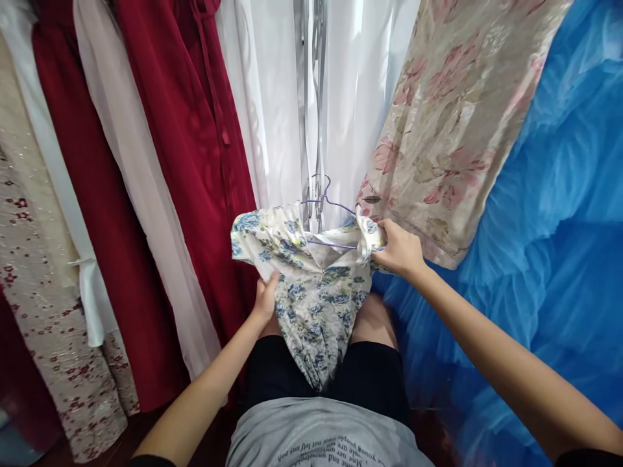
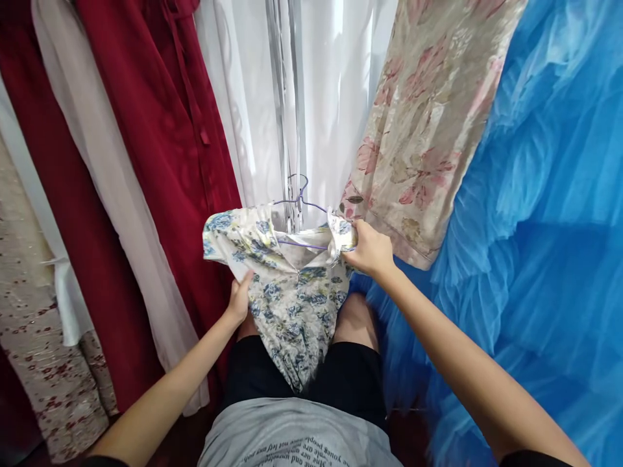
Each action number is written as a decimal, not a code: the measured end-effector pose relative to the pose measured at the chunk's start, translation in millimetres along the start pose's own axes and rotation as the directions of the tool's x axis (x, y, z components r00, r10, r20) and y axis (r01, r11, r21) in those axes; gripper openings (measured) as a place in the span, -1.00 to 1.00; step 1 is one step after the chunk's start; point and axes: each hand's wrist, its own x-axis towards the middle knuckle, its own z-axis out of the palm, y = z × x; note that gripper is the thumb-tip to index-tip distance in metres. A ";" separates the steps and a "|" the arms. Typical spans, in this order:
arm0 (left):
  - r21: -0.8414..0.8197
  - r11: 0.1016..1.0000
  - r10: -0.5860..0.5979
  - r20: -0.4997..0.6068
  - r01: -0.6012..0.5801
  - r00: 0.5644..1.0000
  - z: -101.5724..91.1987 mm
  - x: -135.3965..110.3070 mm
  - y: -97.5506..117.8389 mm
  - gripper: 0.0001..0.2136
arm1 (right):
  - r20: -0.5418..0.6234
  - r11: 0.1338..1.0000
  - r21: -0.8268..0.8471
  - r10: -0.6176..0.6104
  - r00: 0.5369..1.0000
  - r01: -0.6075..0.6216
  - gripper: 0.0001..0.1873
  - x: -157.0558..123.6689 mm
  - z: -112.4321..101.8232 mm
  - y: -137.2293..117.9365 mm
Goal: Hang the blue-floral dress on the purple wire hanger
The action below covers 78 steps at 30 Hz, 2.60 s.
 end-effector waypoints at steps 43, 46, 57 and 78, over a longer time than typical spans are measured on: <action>0.664 0.650 0.147 0.368 -0.370 0.918 56.5 -128.9 -29.2 -0.93 | 0.641 0.235 0.734 0.067 0.764 -0.637 -0.63 -149.6 43.2 -106.7; 0.688 0.620 0.105 0.404 -0.377 0.909 52.8 -131.1 -31.1 -0.88 | 0.614 0.150 0.762 0.145 0.776 -0.630 -0.66 -118.2 36.8 -102.9; 0.800 0.383 -0.119 0.538 -0.461 0.835 40.3 -109.5 -15.3 -0.88 | 0.470 0.011 0.875 0.215 0.856 -0.484 -0.75 25.9 27.8 -119.9; 0.538 0.450 0.510 0.500 -0.713 0.700 117.3 19.3 107.0 -0.85 | 0.260 0.419 0.854 0.172 0.950 -0.309 -0.67 -10.9 49.3 -112.9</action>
